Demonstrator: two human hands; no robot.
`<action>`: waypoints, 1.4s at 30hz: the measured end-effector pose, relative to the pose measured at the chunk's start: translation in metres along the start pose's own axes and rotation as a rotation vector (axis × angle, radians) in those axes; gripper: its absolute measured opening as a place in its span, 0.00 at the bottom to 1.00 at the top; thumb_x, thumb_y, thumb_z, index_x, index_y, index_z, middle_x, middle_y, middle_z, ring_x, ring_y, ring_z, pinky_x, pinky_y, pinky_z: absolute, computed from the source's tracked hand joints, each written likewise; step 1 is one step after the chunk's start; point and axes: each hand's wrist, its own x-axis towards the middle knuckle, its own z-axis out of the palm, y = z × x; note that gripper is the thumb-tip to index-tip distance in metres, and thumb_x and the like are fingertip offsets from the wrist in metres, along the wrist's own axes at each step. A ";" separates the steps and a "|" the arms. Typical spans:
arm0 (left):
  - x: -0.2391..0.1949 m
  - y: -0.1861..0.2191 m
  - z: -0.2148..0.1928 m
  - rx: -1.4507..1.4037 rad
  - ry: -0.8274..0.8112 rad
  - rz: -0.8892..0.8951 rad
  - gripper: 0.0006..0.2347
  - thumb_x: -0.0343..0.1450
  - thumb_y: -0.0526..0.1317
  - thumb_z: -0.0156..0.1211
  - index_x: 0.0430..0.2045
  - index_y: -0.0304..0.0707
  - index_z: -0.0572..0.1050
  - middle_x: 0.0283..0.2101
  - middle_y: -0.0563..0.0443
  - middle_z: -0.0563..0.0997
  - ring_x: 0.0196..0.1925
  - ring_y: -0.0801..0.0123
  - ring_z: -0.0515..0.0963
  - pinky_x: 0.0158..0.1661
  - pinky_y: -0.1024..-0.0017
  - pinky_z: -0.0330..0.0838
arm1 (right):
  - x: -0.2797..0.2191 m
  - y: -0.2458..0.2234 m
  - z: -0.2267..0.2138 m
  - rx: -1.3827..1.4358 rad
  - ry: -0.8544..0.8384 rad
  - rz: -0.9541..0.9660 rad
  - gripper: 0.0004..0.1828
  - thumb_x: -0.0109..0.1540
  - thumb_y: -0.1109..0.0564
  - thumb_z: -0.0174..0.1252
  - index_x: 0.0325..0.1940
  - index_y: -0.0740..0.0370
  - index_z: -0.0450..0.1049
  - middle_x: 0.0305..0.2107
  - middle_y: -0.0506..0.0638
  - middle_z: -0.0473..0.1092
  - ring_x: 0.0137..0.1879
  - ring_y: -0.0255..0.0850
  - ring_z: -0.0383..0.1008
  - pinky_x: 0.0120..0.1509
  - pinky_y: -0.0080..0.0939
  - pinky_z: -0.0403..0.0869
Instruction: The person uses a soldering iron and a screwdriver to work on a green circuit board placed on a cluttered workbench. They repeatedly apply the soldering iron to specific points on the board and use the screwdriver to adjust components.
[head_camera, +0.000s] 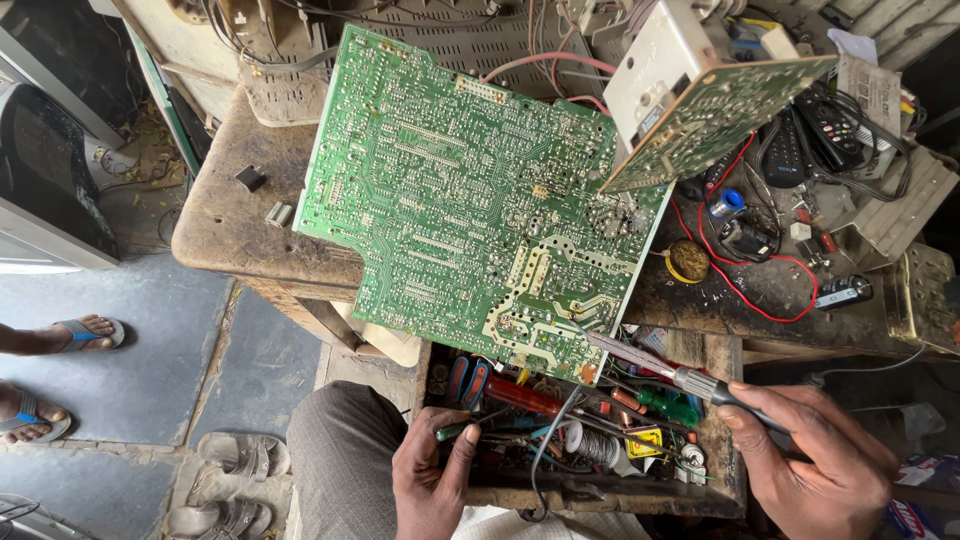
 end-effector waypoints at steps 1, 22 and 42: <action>0.000 0.000 0.000 0.002 -0.001 0.011 0.05 0.70 0.31 0.64 0.36 0.27 0.80 0.36 0.46 0.82 0.36 0.74 0.80 0.33 0.75 0.74 | 0.000 0.000 0.000 0.003 0.002 0.002 0.14 0.58 0.68 0.69 0.47 0.69 0.79 0.35 0.57 0.77 0.35 0.35 0.80 0.33 0.30 0.75; 0.002 -0.001 -0.001 0.073 0.061 -0.040 0.06 0.68 0.30 0.66 0.36 0.27 0.81 0.33 0.49 0.81 0.27 0.77 0.74 0.25 0.78 0.65 | -0.044 0.038 0.003 0.146 0.204 0.027 0.08 0.70 0.65 0.59 0.54 0.66 0.74 0.32 0.58 0.75 0.35 0.39 0.79 0.40 0.35 0.78; -0.002 -0.040 -0.014 0.049 0.132 0.159 0.08 0.69 0.29 0.64 0.41 0.26 0.79 0.40 0.46 0.83 0.42 0.75 0.80 0.46 0.80 0.72 | -0.019 0.243 -0.020 0.129 0.597 0.398 0.10 0.77 0.61 0.59 0.60 0.69 0.75 0.39 0.52 0.75 0.37 0.35 0.75 0.38 0.34 0.76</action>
